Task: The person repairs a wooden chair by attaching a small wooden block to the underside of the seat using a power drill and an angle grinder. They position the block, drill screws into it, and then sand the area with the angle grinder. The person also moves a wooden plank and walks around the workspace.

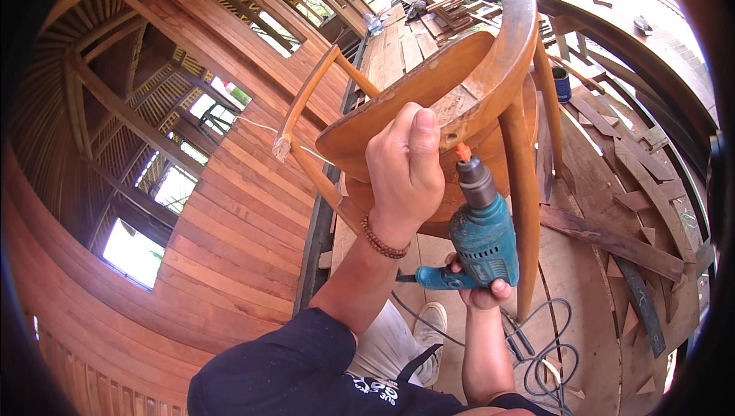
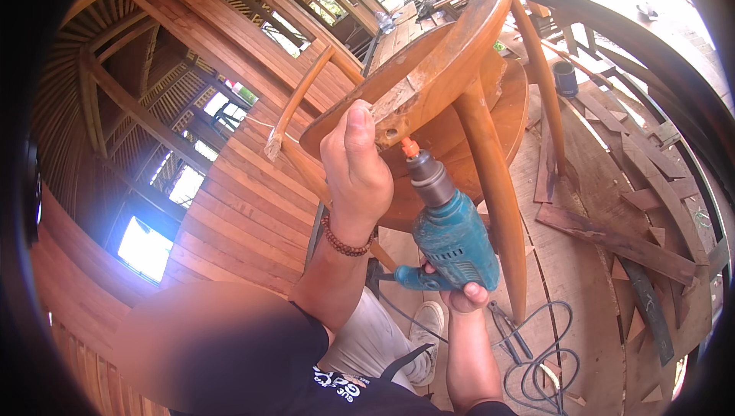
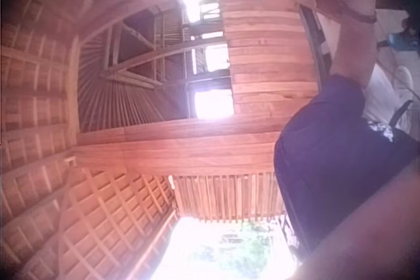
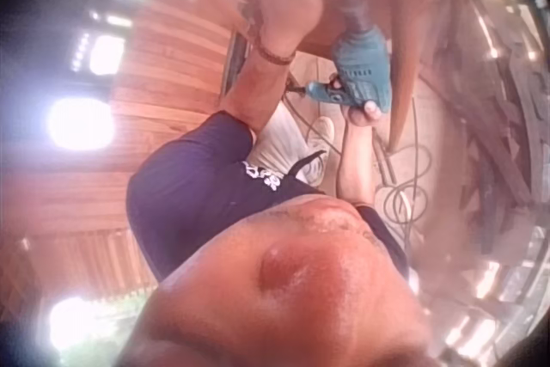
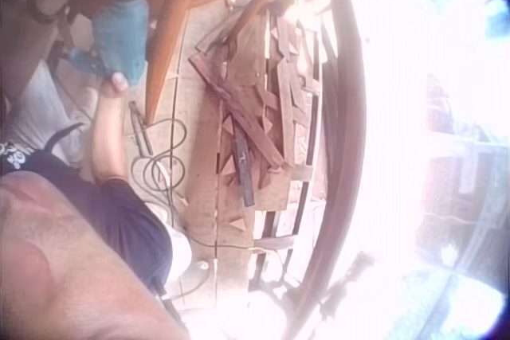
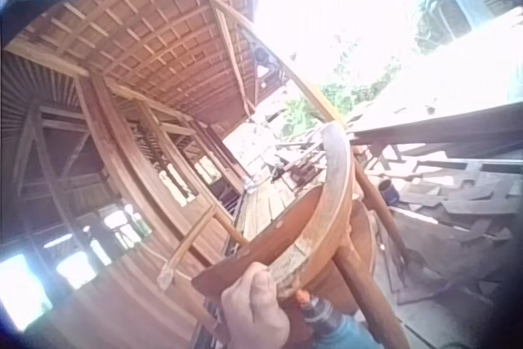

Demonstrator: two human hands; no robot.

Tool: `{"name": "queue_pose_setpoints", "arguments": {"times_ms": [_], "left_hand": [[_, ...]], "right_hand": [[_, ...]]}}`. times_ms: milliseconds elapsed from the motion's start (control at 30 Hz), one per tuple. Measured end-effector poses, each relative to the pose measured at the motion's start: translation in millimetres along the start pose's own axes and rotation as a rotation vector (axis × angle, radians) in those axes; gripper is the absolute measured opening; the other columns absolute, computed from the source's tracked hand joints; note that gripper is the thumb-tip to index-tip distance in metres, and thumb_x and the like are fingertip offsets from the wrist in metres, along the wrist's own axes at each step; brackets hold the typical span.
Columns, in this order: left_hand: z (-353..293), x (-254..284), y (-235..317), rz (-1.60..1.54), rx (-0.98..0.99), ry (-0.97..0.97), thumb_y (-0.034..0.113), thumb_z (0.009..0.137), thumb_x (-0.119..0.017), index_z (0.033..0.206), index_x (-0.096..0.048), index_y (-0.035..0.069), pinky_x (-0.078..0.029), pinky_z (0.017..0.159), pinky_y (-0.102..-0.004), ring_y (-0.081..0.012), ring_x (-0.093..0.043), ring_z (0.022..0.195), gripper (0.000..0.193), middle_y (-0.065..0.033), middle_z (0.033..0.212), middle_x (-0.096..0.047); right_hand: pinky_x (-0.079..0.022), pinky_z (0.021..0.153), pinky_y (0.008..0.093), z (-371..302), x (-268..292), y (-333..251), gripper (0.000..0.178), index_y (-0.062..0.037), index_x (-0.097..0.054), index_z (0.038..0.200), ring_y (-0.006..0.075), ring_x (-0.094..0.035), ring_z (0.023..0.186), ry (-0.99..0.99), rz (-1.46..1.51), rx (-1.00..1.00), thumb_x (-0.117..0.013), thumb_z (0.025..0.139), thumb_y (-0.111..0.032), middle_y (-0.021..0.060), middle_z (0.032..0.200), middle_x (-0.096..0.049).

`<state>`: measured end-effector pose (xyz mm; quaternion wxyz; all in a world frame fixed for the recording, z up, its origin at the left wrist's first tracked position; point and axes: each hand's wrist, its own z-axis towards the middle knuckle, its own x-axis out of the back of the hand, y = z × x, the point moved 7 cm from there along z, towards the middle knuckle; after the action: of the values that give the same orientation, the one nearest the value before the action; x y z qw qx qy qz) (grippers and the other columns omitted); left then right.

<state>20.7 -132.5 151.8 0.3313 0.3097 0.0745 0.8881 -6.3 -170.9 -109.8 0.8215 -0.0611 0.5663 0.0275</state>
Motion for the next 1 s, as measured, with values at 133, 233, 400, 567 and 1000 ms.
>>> {"name": "queue_pose_setpoints", "arguments": {"times_ms": [133, 233, 400, 567, 1000], "left_hand": [[0.0, 2.2, 1.1, 0.008, 0.002, -0.004, 0.027, 0.103, -0.040, 0.072, -0.047, 0.001, -0.037, 0.051, -0.0370, -0.0276, -0.046, 0.051, 0.041, -0.0127, 0.057, -0.044], [1.0, 1.5, 2.9, 0.013, -0.001, 0.004, 0.026, 0.103, -0.041, 0.071, -0.047, 0.001, -0.037, 0.051, -0.0369, -0.0274, -0.046, 0.050, 0.041, -0.0128, 0.057, -0.044], [0.7, 1.1, 3.8, 0.010, -0.002, -0.001, 0.025, 0.102, -0.041, 0.072, -0.047, 0.001, -0.037, 0.051, -0.0371, -0.0277, -0.046, 0.050, 0.040, -0.0132, 0.057, -0.044], [0.3, 1.6, 3.4, 0.023, -0.007, 0.002, 0.026, 0.103, -0.041, 0.072, -0.047, 0.001, -0.038, 0.051, -0.0372, -0.0280, -0.047, 0.051, 0.040, -0.0131, 0.058, -0.045], [1.8, -0.3, 3.0, 0.019, -0.002, -0.005, 0.025, 0.102, -0.041, 0.072, -0.046, 0.001, -0.038, 0.051, -0.0384, -0.0308, -0.048, 0.052, 0.040, -0.0144, 0.058, -0.046]], "right_hand": [[-0.052, 0.080, 0.0462, 0.2, -0.1, 0.1, 0.086, 0.0012, -0.044, 0.131, 0.0281, -0.063, 0.073, 0.000, 0.022, -0.007, -0.073, 0.063, -0.043, 0.0186, 0.107, -0.062], [-0.052, 0.079, 0.0459, 0.3, -0.8, -0.2, 0.086, 0.0016, -0.044, 0.131, 0.0284, -0.064, 0.073, 0.003, 0.027, -0.003, -0.073, 0.063, -0.043, 0.0190, 0.107, -0.062], [-0.053, 0.077, 0.0461, 0.5, -0.7, -1.0, 0.086, 0.0018, -0.044, 0.131, 0.0284, -0.065, 0.073, 0.014, 0.040, 0.008, -0.073, 0.063, -0.042, 0.0193, 0.107, -0.062], [-0.053, 0.076, 0.0460, -0.5, -0.7, 0.7, 0.086, 0.0024, -0.043, 0.131, 0.0285, -0.065, 0.073, 0.005, 0.091, -0.002, -0.073, 0.064, -0.042, 0.0198, 0.107, -0.062], [-0.055, 0.084, 0.0497, 1.9, -0.5, -4.3, 0.089, 0.0057, -0.041, 0.132, 0.0318, -0.067, 0.078, 0.033, 0.020, 0.025, -0.073, 0.064, -0.041, 0.0220, 0.106, -0.062]]}}
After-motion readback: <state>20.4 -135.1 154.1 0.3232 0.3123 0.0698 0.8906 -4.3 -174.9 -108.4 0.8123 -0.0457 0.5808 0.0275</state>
